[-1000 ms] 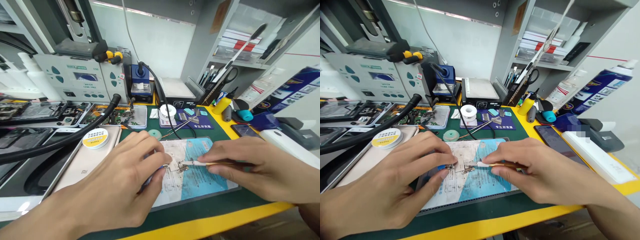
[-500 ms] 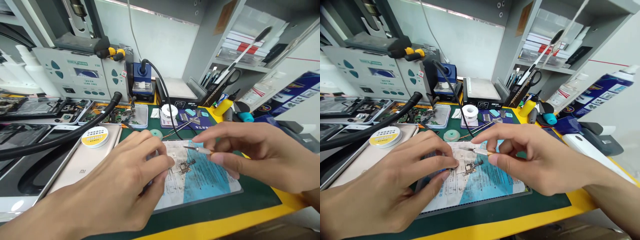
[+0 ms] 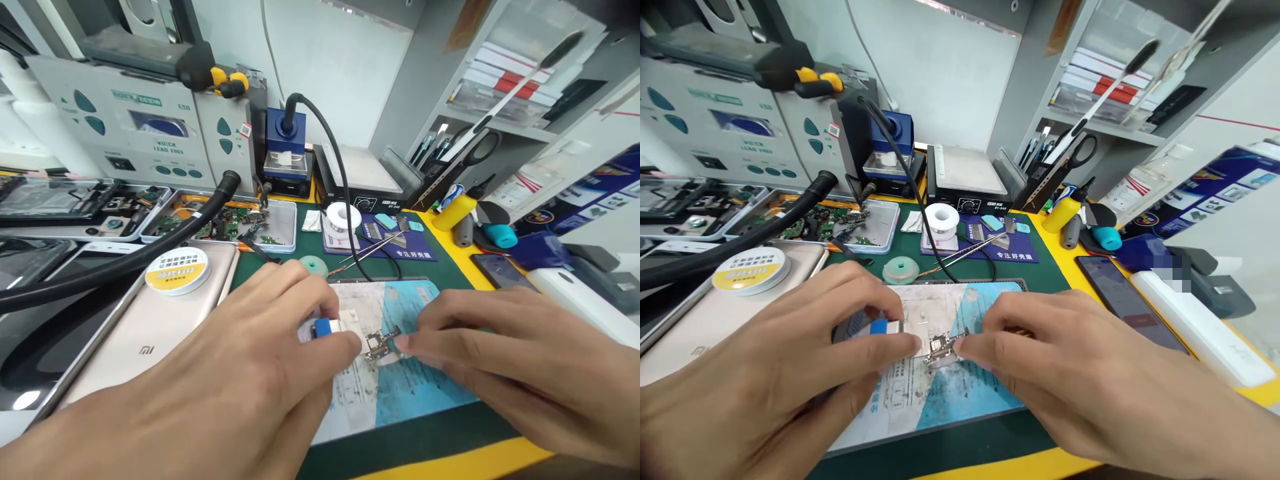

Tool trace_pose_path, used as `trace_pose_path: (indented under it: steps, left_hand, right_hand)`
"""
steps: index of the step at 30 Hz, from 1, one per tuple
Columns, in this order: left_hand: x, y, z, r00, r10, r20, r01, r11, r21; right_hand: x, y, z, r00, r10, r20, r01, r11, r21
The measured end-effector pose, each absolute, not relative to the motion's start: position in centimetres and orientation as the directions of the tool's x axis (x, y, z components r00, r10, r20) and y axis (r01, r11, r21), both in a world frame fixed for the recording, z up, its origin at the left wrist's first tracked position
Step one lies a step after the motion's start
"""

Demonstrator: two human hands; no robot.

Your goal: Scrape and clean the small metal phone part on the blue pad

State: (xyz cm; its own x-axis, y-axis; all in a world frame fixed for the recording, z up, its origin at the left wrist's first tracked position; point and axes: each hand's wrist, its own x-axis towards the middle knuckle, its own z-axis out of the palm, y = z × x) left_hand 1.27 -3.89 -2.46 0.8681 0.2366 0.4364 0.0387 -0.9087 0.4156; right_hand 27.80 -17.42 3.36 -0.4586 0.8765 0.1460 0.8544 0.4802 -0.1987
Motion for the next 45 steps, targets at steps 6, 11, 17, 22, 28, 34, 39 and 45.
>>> trace_pose_path:
  steps: [6, 11, 17, 22, 28, 34, 39, 45]
  left_hand:
    - [1.1, -3.9, -2.4, 0.876, 0.23, 0.423, 0.044, -0.913, 0.406]
    - [1.4, -3.9, -2.5, 0.863, 0.22, 0.455, 0.022, -0.916, 0.401]
    - [1.5, -3.8, -2.3, 0.877, 0.198, 0.438, 0.015, -0.922, 0.386]
    - [1.5, -3.8, -2.1, 0.877, 0.203, 0.435, 0.021, -0.922, 0.387]
    - [1.3, -3.9, -2.3, 0.877, 0.195, 0.439, 0.014, -0.924, 0.383]
    - [1.2, -3.8, -2.4, 0.882, 0.19, 0.432, 0.011, -0.923, 0.384]
    - [1.5, -3.7, -2.2, 0.871, 0.19, 0.454, 0.0, -0.923, 0.386]
    - [1.3, -3.8, -2.2, 0.873, 0.184, 0.452, 0.004, -0.929, 0.369]
  right_hand:
    - [27.3, -17.4, 2.4, -0.502, 0.843, 0.195, 0.84, 0.529, -0.123]
    - [26.9, -17.3, 1.5, -0.494, 0.827, 0.268, 0.85, 0.524, -0.051]
    - [26.7, -17.4, 1.5, -0.507, 0.806, 0.306, 0.836, 0.546, -0.05]
    - [26.8, -17.3, 1.3, -0.5, 0.8, 0.332, 0.834, 0.548, -0.064]
    - [26.7, -17.4, 1.3, -0.502, 0.802, 0.324, 0.837, 0.544, -0.05]
    - [27.0, -17.5, 1.2, -0.503, 0.792, 0.346, 0.836, 0.548, -0.04]
    - [26.9, -17.4, 1.3, -0.513, 0.787, 0.342, 0.833, 0.553, -0.023]
    - [26.7, -17.5, 1.4, -0.514, 0.79, 0.334, 0.834, 0.551, -0.02]
